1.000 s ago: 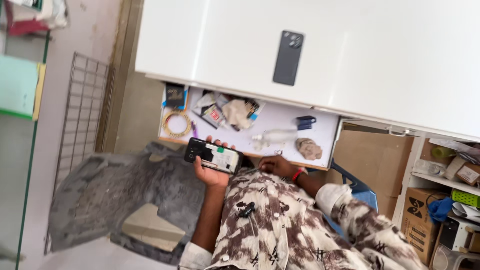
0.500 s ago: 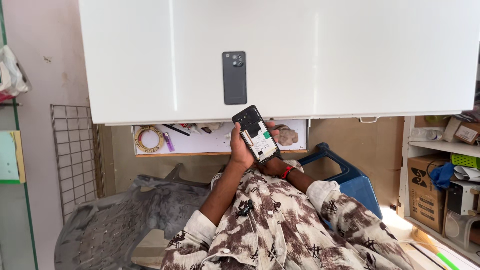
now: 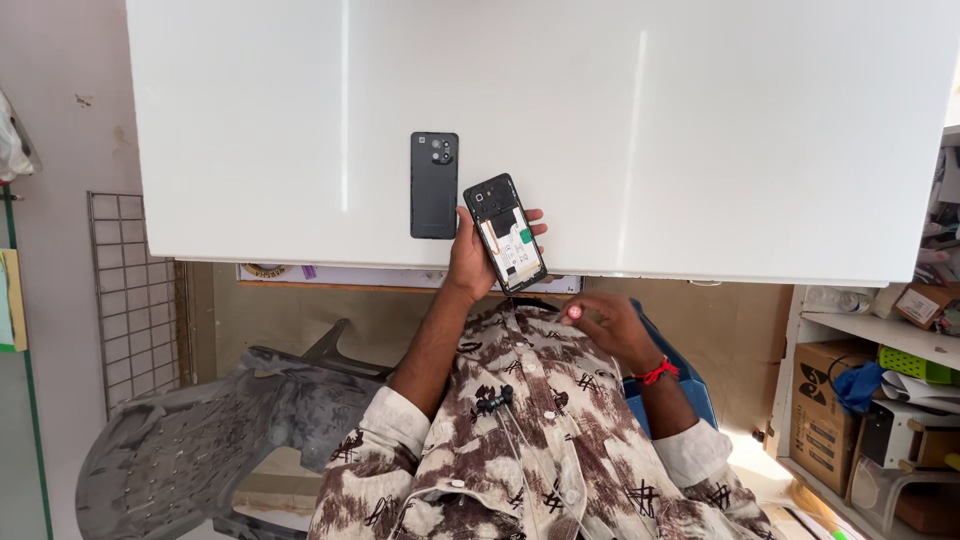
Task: The person holds a smartphone, pries off and removes its back cover, then works on the exposed internal components, at one point using a screwdriver on the opened phone while the back cover rests on the bench beside it.
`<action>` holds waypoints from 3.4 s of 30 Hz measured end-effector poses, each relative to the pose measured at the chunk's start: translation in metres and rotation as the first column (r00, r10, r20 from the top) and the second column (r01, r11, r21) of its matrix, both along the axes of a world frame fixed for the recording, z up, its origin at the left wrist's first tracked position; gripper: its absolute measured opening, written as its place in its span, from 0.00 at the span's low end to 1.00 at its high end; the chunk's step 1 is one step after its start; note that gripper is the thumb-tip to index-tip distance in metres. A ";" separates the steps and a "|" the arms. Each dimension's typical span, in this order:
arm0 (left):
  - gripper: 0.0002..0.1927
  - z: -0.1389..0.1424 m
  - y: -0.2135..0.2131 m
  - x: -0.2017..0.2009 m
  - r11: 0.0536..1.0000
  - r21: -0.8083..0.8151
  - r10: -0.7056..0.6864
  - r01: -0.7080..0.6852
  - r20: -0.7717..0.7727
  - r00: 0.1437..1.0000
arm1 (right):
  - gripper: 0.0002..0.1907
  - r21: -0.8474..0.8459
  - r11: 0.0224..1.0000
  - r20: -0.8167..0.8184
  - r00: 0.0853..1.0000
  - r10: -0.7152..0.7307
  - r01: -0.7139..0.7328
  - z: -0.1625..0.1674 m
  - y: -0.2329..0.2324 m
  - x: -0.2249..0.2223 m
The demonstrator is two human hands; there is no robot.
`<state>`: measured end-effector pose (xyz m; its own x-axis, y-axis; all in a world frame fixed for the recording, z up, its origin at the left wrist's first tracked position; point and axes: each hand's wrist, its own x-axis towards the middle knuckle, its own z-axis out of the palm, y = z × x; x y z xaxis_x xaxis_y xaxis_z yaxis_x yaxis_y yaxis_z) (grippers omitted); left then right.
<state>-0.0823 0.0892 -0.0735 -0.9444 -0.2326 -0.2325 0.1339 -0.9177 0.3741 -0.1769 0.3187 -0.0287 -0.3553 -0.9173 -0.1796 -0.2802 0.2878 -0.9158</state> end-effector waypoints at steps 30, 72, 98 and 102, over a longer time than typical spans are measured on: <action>0.49 -0.011 -0.049 -0.033 0.973 0.158 -0.136 0.166 -0.186 0.973 | 0.39 -0.255 0.656 0.357 0.700 -0.619 0.710 -0.017 -0.082 0.013; 0.29 -0.022 -0.046 -0.047 0.992 -0.020 -0.119 0.124 0.167 0.979 | 0.07 -0.186 0.905 -0.621 0.668 -0.411 0.384 0.008 -0.192 -0.009; 0.44 -0.017 -0.048 -0.038 0.958 0.100 -0.254 0.268 -0.131 0.958 | 0.05 0.222 0.815 -0.262 0.838 -0.478 0.535 0.005 0.032 -0.008; 0.44 -0.022 -0.051 -0.036 0.948 0.103 -0.286 0.300 -0.127 0.950 | 0.14 0.605 0.489 -0.515 0.777 -0.361 0.628 0.004 0.087 -0.029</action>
<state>-0.1182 0.0384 -0.0953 -0.9877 0.0813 -0.1339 -0.1139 -0.9596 0.2574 -0.2055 0.4053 -0.0245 -0.8585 -0.1783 -0.4808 -0.0683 0.9690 -0.2373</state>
